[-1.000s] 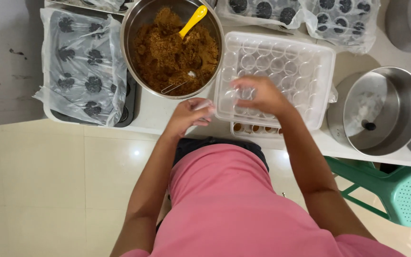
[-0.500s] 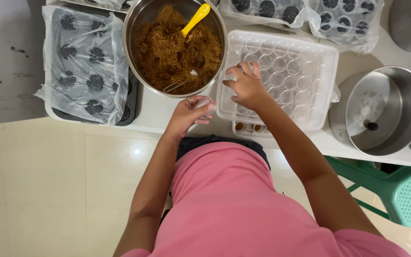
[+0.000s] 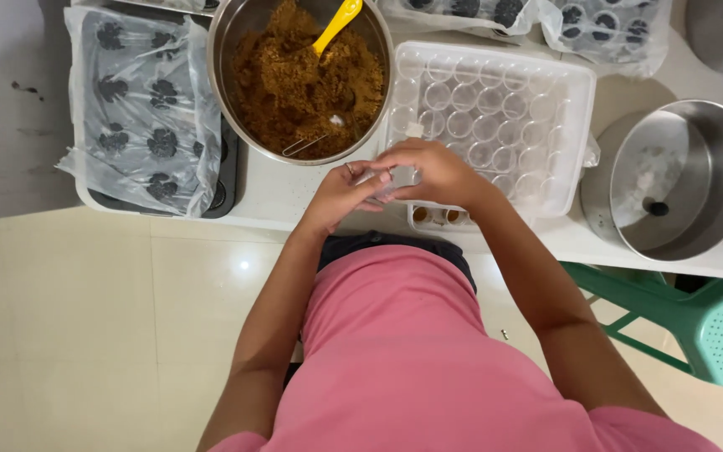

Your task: Placing small plastic cups into a tray and filling them with a food mixture using a spoon.

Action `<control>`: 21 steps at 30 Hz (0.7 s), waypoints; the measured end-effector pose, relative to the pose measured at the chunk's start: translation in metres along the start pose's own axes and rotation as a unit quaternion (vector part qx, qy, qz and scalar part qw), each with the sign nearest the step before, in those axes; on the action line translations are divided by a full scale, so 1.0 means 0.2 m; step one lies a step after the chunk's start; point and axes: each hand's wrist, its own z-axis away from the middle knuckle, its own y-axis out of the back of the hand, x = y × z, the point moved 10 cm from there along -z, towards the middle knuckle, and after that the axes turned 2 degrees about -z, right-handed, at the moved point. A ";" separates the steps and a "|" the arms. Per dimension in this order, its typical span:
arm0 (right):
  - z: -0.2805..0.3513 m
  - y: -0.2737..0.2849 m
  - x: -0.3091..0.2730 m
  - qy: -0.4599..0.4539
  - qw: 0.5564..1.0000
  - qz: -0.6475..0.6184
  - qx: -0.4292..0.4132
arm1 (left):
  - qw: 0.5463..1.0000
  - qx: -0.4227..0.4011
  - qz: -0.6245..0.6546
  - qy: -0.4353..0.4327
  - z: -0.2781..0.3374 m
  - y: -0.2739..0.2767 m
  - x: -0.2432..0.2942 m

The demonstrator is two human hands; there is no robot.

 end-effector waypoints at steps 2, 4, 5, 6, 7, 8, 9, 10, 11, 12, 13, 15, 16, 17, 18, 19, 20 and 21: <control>0.01 0.02 0.02 -0.012 1.000 -0.004 0.005 | 1.000 0.004 -0.006 0.001 0.00 0.01 -0.01; 0.03 0.05 0.04 -0.026 1.000 -0.006 0.009 | 1.000 0.007 -0.011 0.002 0.00 0.02 -0.01; 0.04 0.07 0.08 -0.048 0.999 -0.001 0.019 | 1.000 0.020 -0.004 0.001 0.01 0.05 -0.02; 0.05 0.09 0.11 -0.070 0.997 0.003 0.029 | 0.999 0.033 0.003 -0.001 0.02 0.07 -0.02; 0.07 0.09 0.15 -0.071 0.997 0.002 0.028 | 0.999 0.034 0.004 0.000 0.03 0.09 -0.02; 0.08 0.11 0.19 -0.071 0.996 0.049 0.036 | 0.998 0.060 0.018 -0.002 0.05 0.13 -0.02; 0.10 0.12 0.22 -0.071 0.992 0.095 0.044 | 0.996 0.087 0.031 -0.004 0.06 0.17 -0.02; 0.12 0.07 0.25 -0.071 0.992 0.094 0.042 | 0.996 0.088 0.032 -0.003 0.08 0.19 -0.04; 0.13 0.05 0.27 -0.056 0.985 0.158 0.048 | 0.993 0.099 0.058 -0.010 0.09 0.22 -0.04; 0.15 0.01 0.28 -0.040 0.973 0.221 0.053 | 0.990 0.110 0.084 -0.016 0.09 0.25 -0.04; 0.15 -0.01 0.28 -0.039 0.973 0.221 0.052 | 0.990 0.110 0.085 -0.017 0.10 0.25 -0.04; 0.14 -0.06 0.29 -0.058 0.955 0.288 0.042 | 0.988 0.103 0.115 -0.023 0.12 0.24 -0.03; 0.13 -0.08 0.30 -0.056 0.955 0.287 0.041 | 0.987 0.105 0.116 -0.024 0.12 0.24 -0.03; 0.12 -0.10 0.31 -0.054 0.951 0.302 0.034 | 0.988 0.106 0.114 -0.020 0.12 0.23 -0.04; 0.12 -0.12 0.32 -0.051 0.947 0.317 0.026 | 0.988 0.107 0.112 -0.016 0.12 0.23 -0.04; 0.11 -0.13 0.33 -0.051 0.947 0.316 0.027 | 0.988 0.107 0.112 -0.016 0.13 0.22 -0.05; 0.10 -0.14 0.32 -0.037 0.943 0.328 0.029 | 0.988 0.105 0.113 -0.014 0.13 0.21 -0.07; 0.10 -0.15 0.32 -0.023 0.939 0.341 0.032 | 0.988 0.103 0.114 -0.012 0.13 0.20 -0.08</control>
